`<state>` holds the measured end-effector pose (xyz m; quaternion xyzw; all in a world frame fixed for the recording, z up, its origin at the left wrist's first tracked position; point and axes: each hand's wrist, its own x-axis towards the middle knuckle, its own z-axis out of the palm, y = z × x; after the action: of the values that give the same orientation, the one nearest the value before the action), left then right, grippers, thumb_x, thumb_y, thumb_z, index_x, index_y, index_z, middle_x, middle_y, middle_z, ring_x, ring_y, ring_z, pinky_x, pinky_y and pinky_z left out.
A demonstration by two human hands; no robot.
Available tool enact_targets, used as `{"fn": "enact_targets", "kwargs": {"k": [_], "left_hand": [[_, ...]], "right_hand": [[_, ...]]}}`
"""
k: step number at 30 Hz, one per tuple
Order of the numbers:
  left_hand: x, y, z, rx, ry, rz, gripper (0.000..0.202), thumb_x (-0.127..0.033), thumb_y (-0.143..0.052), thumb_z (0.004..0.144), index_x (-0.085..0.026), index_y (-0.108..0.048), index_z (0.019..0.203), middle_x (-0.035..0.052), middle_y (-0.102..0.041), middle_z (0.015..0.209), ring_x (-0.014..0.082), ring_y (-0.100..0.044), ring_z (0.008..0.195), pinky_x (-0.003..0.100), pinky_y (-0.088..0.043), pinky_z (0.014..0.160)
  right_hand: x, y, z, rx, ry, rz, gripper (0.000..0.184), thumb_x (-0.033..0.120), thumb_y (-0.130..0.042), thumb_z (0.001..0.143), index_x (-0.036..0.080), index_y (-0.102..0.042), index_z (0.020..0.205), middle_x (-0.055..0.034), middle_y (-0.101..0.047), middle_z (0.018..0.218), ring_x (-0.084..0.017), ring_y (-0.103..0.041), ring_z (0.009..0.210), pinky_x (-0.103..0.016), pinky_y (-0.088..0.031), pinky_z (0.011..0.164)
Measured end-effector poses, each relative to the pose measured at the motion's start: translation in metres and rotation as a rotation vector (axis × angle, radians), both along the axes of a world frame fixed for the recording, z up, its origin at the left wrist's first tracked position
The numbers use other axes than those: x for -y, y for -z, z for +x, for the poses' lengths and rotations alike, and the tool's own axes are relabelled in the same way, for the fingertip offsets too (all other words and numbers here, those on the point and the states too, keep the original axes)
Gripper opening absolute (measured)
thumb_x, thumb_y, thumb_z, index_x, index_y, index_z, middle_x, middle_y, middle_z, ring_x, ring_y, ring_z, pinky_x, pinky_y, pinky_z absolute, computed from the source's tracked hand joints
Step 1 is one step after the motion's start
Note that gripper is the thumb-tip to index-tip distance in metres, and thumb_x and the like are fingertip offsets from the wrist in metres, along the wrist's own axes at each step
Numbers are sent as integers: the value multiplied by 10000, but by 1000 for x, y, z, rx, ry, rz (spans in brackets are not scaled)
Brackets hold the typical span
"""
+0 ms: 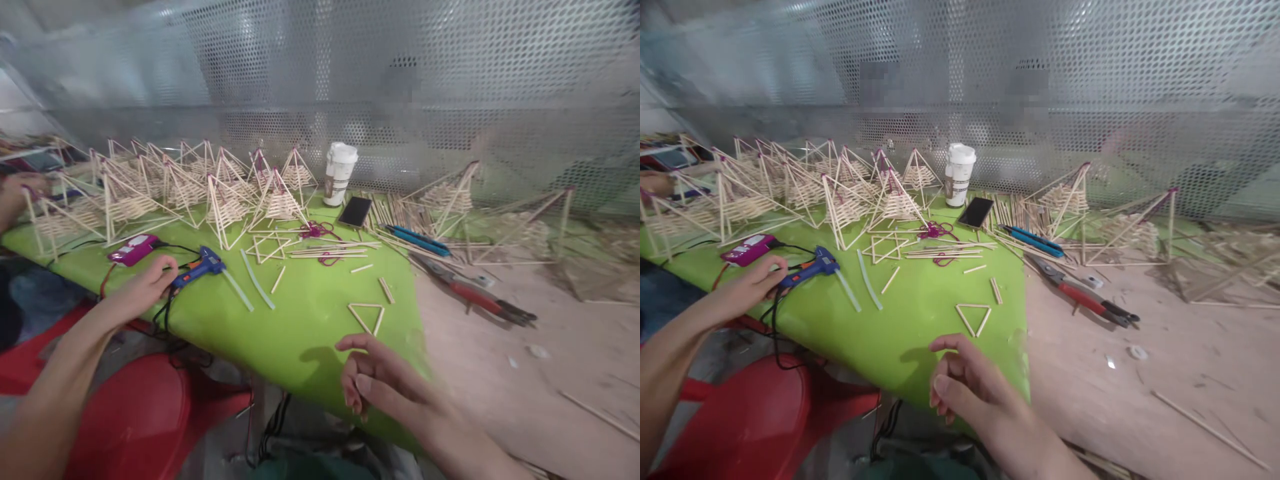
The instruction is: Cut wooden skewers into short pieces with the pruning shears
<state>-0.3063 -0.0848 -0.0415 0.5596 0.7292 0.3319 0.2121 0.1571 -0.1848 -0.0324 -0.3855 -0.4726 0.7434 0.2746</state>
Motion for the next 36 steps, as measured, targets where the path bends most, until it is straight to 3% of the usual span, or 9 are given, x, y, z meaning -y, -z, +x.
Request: {"fn": "enact_targets", "kwargs": {"k": [5,10,13,16,19,21,23,29,36], "left_hand": [[-5,6,-13,-341,24,43,300,-574,-640,778,-286,-556,777,23,-566,584,262,-555,523,333,-340,572],[15,-4,10,-670,25,314,287,-551,-550,874,-270,-585,823,-61,-402,495,112,-372,350,278,-181,522],[29,-17,67,-710,71,399,295,-561,-523,909,-284,-626,895,-44,-533,562,116,-463,373,270,-226,489],[36,-23,151,-541,418,275,251,-492,-543,995,-302,-666,1103,10,-765,868,195,-710,631,310,-499,581],[27,-24,234,-503,873,198,377,-383,-568,1012,-246,-627,1358,108,-696,1362,280,-716,1158,398,-576,932],[12,-23,274,-527,1035,137,527,-371,-655,958,-190,-575,1446,147,-637,1434,316,-637,1292,433,-538,1027],[-8,-23,299,-547,1162,64,553,-338,-699,910,-171,-589,1426,144,-656,1360,309,-645,1249,413,-531,1013],[-48,-18,311,-494,1364,-16,258,-122,-647,905,-185,-709,1147,79,-708,1160,240,-687,1078,341,-519,901],[-53,-14,311,-492,1454,-31,159,-115,-573,979,-184,-714,954,58,-726,1031,226,-694,982,325,-498,846]], "right_hand": [[-1,4,16,305,-7,185,387,605,-579,1020,285,-636,1228,-23,-610,948,-184,-576,835,-315,-438,719],[-15,-1,44,720,41,587,211,427,-574,1029,263,-699,1075,-28,-693,848,-184,-601,731,-301,-405,642],[-39,-4,63,1062,94,750,117,275,-608,950,231,-711,985,-37,-701,775,-180,-581,633,-292,-351,572],[-72,-5,74,1285,95,852,186,251,-581,960,183,-723,1061,-83,-740,865,-204,-638,706,-297,-371,601],[-101,-4,72,1334,64,853,227,304,-569,989,155,-724,1061,-114,-758,956,-232,-685,800,-308,-408,650],[-110,-1,67,1368,40,870,193,310,-607,973,157,-723,995,-127,-753,998,-247,-691,839,-312,-399,647],[-114,3,64,1389,28,895,142,270,-626,956,160,-718,958,-127,-746,1003,-246,-691,851,-309,-376,633],[-112,12,72,1361,43,911,151,129,-564,924,178,-694,865,-66,-728,908,-182,-658,761,-281,-347,619],[-109,14,77,1266,21,917,128,110,-608,877,188,-702,839,-39,-735,846,-164,-643,736,-265,-366,620]]}}
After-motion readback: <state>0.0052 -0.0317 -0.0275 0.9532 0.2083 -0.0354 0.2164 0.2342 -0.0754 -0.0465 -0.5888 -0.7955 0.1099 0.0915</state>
